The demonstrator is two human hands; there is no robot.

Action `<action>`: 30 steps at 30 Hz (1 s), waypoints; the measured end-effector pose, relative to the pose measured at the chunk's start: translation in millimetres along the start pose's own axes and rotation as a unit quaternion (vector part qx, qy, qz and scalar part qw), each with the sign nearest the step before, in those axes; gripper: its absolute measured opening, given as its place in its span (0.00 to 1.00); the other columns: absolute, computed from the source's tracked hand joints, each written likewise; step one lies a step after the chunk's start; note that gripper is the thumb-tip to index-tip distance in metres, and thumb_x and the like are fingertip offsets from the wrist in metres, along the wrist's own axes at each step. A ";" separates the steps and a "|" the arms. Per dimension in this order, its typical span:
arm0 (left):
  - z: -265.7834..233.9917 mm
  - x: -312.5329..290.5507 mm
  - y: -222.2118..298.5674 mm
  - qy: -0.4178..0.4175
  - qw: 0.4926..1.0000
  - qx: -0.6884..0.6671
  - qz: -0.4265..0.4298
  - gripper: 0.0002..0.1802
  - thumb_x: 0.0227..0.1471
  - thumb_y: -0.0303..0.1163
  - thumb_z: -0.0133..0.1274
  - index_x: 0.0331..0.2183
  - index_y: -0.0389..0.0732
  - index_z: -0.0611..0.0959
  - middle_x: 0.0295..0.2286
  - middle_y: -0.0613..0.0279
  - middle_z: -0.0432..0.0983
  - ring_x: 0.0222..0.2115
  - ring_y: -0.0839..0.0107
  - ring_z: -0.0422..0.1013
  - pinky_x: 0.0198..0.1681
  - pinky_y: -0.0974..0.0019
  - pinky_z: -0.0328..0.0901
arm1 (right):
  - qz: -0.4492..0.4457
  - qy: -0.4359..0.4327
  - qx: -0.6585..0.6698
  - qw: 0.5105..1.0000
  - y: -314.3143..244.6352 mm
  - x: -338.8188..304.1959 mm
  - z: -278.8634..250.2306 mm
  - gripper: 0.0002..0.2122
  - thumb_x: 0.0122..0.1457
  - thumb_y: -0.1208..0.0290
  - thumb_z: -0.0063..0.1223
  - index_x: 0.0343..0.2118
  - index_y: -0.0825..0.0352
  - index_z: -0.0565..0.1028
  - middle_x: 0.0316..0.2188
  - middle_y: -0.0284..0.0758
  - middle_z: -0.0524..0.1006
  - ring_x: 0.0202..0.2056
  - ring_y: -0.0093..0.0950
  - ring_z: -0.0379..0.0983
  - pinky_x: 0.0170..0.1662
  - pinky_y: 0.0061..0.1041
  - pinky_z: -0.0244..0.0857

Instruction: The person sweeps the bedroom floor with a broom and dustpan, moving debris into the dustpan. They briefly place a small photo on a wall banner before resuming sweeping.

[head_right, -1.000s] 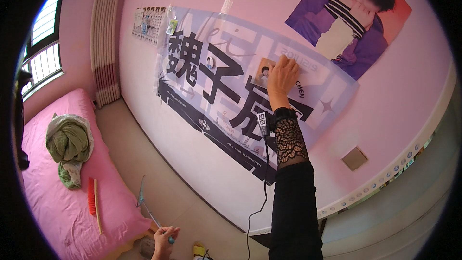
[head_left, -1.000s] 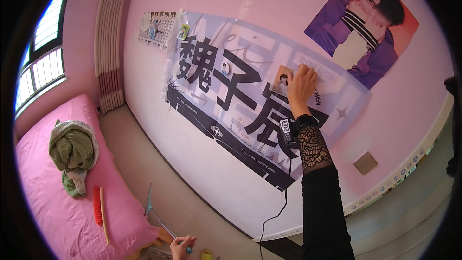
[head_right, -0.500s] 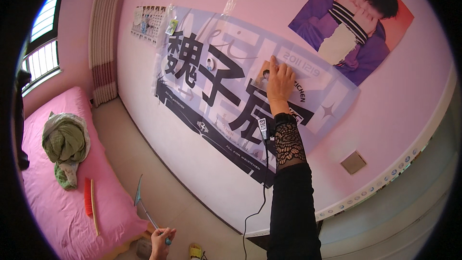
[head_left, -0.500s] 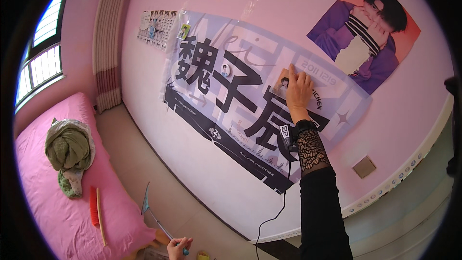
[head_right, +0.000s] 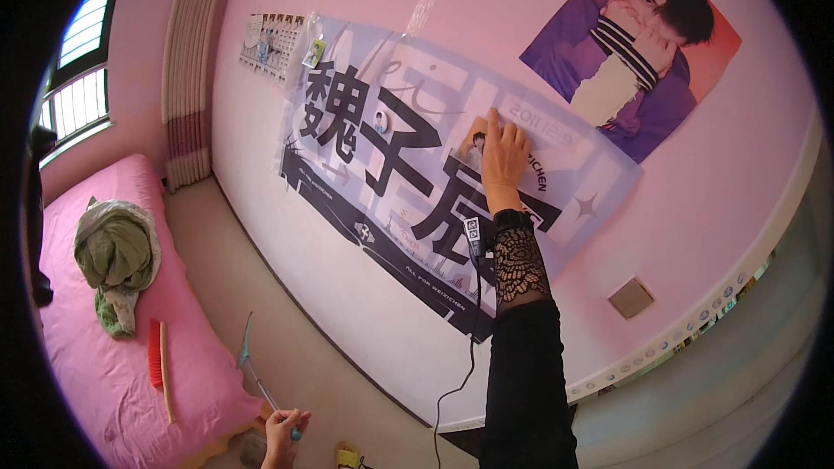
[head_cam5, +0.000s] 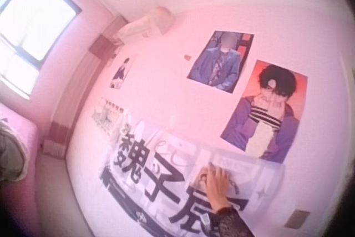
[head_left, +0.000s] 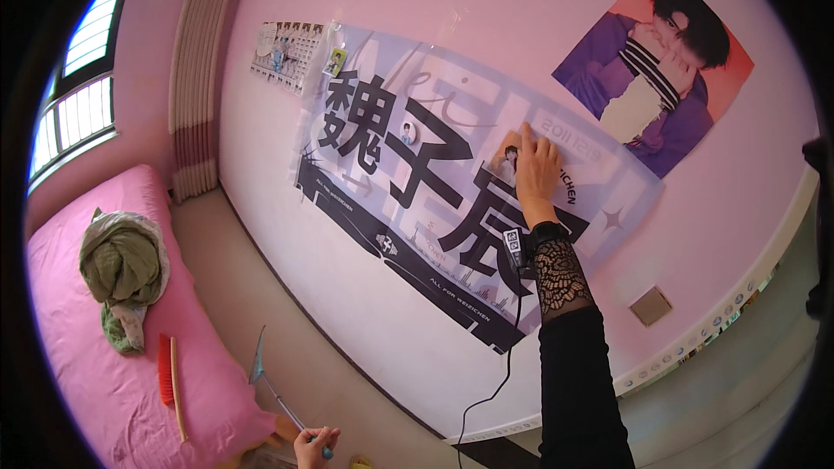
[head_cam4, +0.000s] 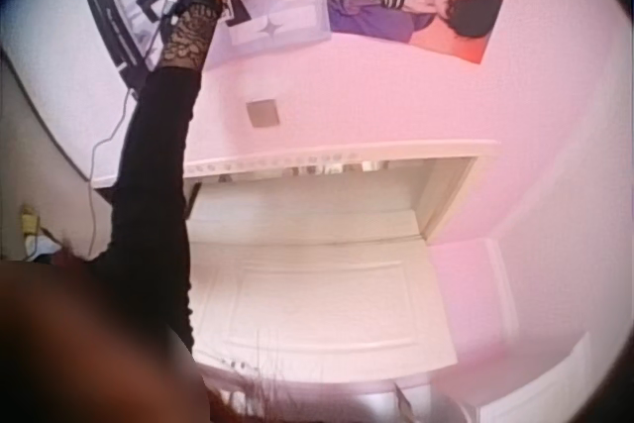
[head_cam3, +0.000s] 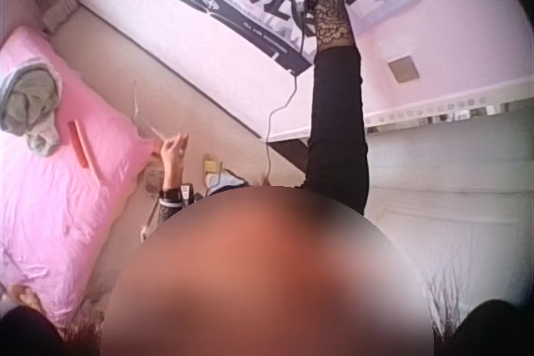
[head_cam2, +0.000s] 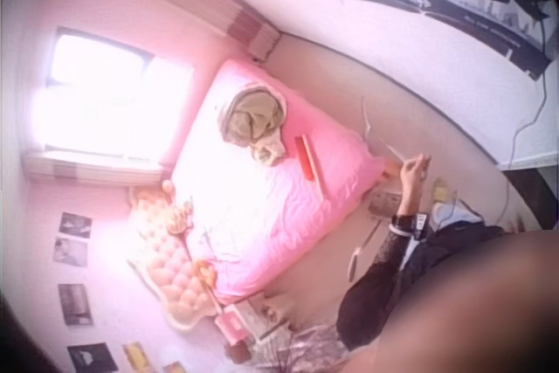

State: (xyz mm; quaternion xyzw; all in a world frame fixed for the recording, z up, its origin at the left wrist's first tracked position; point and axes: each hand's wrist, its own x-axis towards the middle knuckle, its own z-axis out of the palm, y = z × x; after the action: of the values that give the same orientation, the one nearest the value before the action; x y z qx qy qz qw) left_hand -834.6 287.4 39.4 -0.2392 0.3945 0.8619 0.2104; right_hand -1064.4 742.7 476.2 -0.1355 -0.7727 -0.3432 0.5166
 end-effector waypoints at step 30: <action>75.1 -0.5 -1.4 -0.045 0.996 -0.080 0.018 0.07 0.53 0.21 0.56 0.26 0.36 0.74 0.24 0.56 0.74 0.29 0.64 0.75 0.42 0.59 0.73 | 0.190 -0.102 0.565 0.797 12.7 4.4 -10.9 0.12 0.49 0.73 0.62 0.35 0.69 0.73 0.22 0.30 0.71 0.24 0.23 0.70 0.29 0.23 0.63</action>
State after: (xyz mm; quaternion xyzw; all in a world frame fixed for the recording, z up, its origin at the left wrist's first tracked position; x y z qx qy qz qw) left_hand -851.9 346.9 82.0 -0.2094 0.3188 0.9040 0.1930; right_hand -1051.4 744.0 487.6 0.0026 -0.8361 0.2750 0.4746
